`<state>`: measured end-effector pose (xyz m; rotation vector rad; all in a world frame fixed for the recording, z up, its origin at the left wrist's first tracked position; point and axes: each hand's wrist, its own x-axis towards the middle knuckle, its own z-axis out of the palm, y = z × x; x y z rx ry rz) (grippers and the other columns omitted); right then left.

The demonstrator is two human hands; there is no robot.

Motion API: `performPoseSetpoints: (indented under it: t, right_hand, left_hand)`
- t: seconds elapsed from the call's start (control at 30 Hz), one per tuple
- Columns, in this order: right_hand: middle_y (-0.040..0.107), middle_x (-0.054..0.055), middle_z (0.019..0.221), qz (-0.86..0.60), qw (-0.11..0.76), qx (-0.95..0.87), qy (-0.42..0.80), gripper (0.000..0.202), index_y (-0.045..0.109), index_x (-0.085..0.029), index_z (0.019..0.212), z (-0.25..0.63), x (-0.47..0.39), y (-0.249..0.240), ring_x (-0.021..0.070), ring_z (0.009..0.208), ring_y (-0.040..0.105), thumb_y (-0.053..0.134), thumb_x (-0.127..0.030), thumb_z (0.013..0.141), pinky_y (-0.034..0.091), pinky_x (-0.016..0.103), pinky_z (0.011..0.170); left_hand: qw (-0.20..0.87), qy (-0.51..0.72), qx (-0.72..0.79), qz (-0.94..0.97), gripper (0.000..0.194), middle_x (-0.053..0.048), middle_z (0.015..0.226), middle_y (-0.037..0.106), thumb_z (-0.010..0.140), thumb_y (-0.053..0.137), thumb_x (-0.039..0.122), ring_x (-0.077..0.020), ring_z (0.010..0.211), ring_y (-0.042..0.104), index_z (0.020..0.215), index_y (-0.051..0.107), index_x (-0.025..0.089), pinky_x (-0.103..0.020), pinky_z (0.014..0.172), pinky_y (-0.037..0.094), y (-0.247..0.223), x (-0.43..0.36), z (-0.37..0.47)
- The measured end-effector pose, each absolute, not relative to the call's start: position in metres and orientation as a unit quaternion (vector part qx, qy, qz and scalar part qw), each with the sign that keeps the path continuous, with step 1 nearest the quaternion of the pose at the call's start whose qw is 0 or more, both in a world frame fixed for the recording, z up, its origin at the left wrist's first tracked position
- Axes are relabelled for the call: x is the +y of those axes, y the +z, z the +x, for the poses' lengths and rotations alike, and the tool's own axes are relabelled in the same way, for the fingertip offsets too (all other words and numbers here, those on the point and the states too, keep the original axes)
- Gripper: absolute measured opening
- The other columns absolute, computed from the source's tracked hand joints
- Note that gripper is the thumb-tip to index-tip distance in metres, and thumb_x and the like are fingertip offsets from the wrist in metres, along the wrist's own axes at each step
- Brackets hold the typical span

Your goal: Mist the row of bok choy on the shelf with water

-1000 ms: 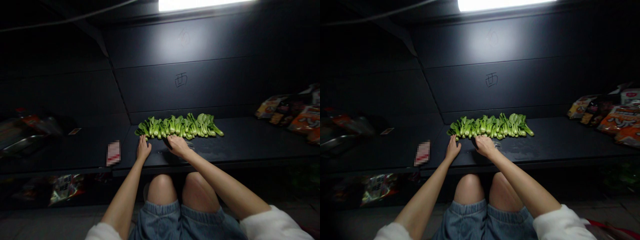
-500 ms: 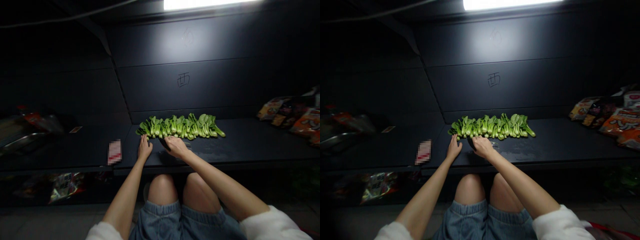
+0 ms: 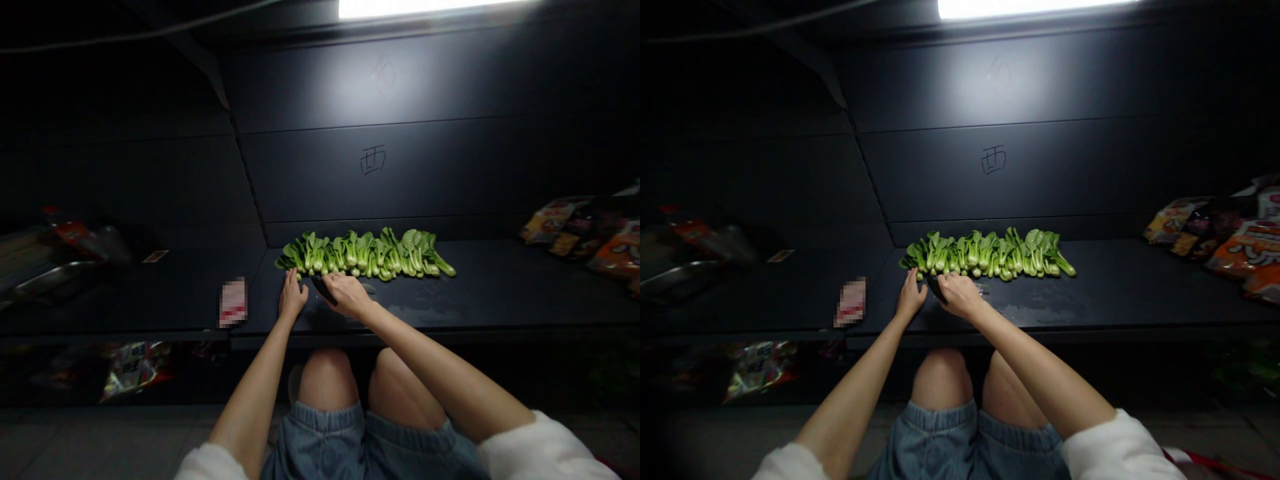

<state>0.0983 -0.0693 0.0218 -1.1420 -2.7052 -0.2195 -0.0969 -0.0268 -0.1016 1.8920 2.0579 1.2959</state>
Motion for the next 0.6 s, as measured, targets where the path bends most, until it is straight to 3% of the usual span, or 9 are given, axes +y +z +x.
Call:
performPoseSetpoints:
  t: [0.6]
  right_hand:
    - [0.069,0.015,0.106,-0.386,0.093,-0.915,-0.074,0.03,0.057,-0.013,0.114,0.08,-0.065,0.02,0.0247,0.102,0.064,0.041,-0.033,0.098,0.048,0.029,0.08]
  left_hand:
    - [0.044,0.431,0.673,0.599,0.063,-0.019,0.146,0.049,0.081,0.052,0.017,-0.0294,0.142,0.04,0.143,0.043,0.012,-0.045,0.115,0.037,-0.099,-0.028,-0.095]
